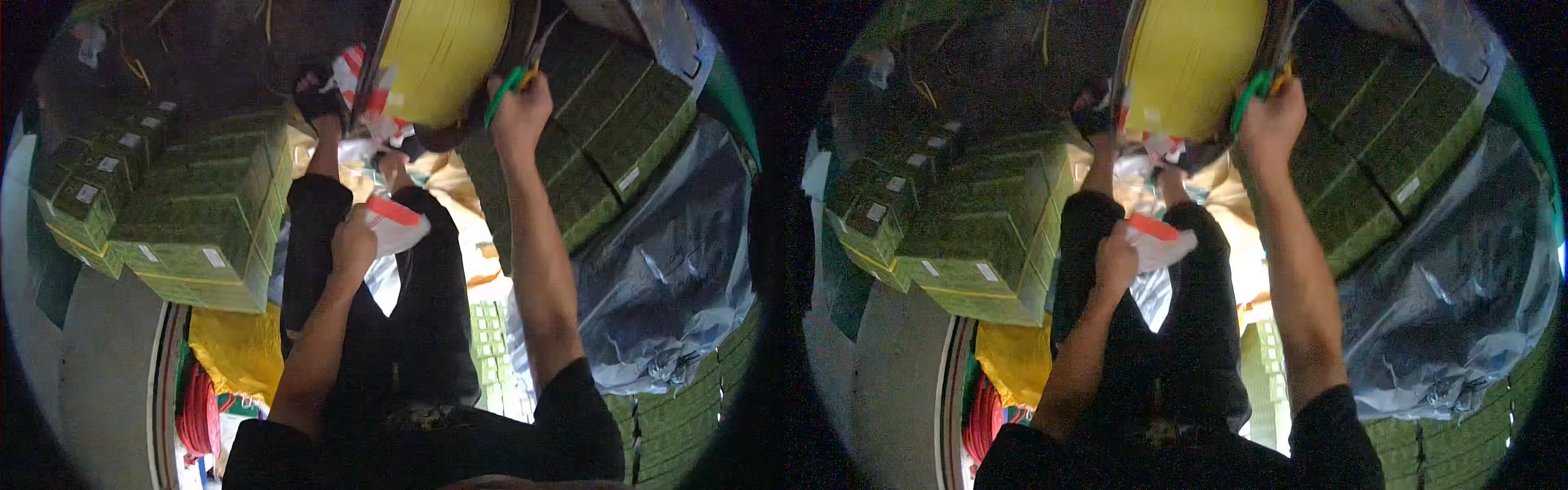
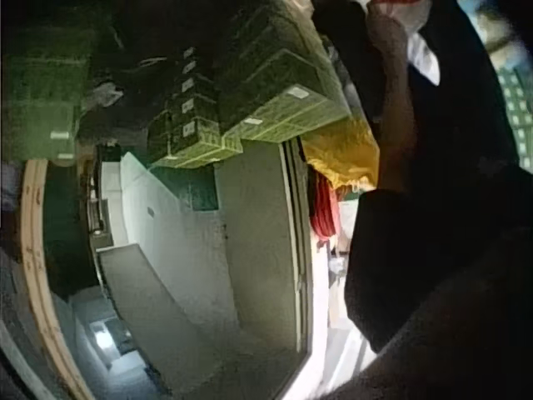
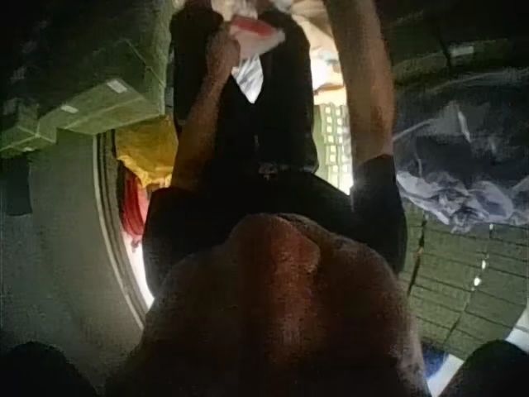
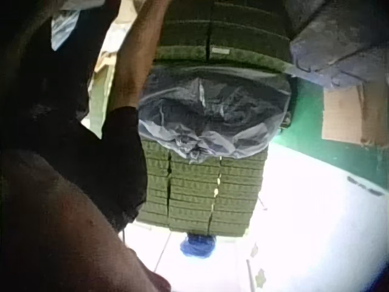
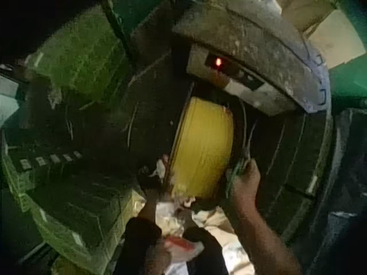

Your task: The recorder replaces a roll of strapping material on a dispenser and prepares it for use.

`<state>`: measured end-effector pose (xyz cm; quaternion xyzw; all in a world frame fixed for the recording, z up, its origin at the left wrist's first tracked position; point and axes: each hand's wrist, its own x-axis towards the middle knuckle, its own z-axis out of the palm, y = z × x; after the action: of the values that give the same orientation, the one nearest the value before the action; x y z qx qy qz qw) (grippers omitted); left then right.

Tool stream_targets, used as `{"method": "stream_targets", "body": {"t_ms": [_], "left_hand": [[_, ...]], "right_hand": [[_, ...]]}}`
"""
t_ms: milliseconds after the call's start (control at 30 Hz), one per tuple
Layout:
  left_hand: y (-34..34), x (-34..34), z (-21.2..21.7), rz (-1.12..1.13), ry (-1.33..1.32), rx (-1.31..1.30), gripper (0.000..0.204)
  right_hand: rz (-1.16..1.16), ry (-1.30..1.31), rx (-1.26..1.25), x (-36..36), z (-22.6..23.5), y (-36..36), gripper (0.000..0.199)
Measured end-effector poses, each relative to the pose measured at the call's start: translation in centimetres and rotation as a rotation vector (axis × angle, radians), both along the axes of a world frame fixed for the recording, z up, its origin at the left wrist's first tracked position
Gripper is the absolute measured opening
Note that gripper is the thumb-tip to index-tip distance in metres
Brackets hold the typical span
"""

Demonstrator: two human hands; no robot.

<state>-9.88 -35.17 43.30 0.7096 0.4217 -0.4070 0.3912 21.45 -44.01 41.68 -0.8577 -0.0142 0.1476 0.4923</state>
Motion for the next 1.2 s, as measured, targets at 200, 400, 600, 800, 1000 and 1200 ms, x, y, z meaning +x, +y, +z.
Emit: {"method": "stream_targets", "body": {"t_ms": [200, 400, 600, 800, 1000, 1200], "left_hand": [[0.4, 3.6, -1.2, -0.327, 0.048, -0.101, 0.095], [6.5, 16.2, -11.4, 0.371, -0.567, 0.435, 0.069], [8.4, 14.6, -13.8, 0.204, -0.629, 0.336, 0.033], [8.6, 15.1, -8.1, -0.057, -0.649, 0.394, 0.020], [6.2, 11.7, -5.5, 0.085, -0.399, 0.277, 0.031], [-0.5, 9.1, -10.1, 1.296, 0.047, -0.090, 0.065]], "right_hand": [[-0.065, -0.027, -0.231, 6.2, -0.5, 1.5, 0.031], [-0.006, -0.071, -0.476, 7.0, -0.7, 0.9, 0.036], [-0.051, -0.059, -0.243, 3.9, -1.2, 0.5, 0.030], [-0.035, -0.030, -0.228, 5.5, -1.2, 0.3, 0.028], [-0.039, 0.016, -0.368, 5.9, -1.4, 0.9, 0.036], [-0.006, 0.038, -0.398, 5.8, -1.0, 1.2, 0.042]]}}
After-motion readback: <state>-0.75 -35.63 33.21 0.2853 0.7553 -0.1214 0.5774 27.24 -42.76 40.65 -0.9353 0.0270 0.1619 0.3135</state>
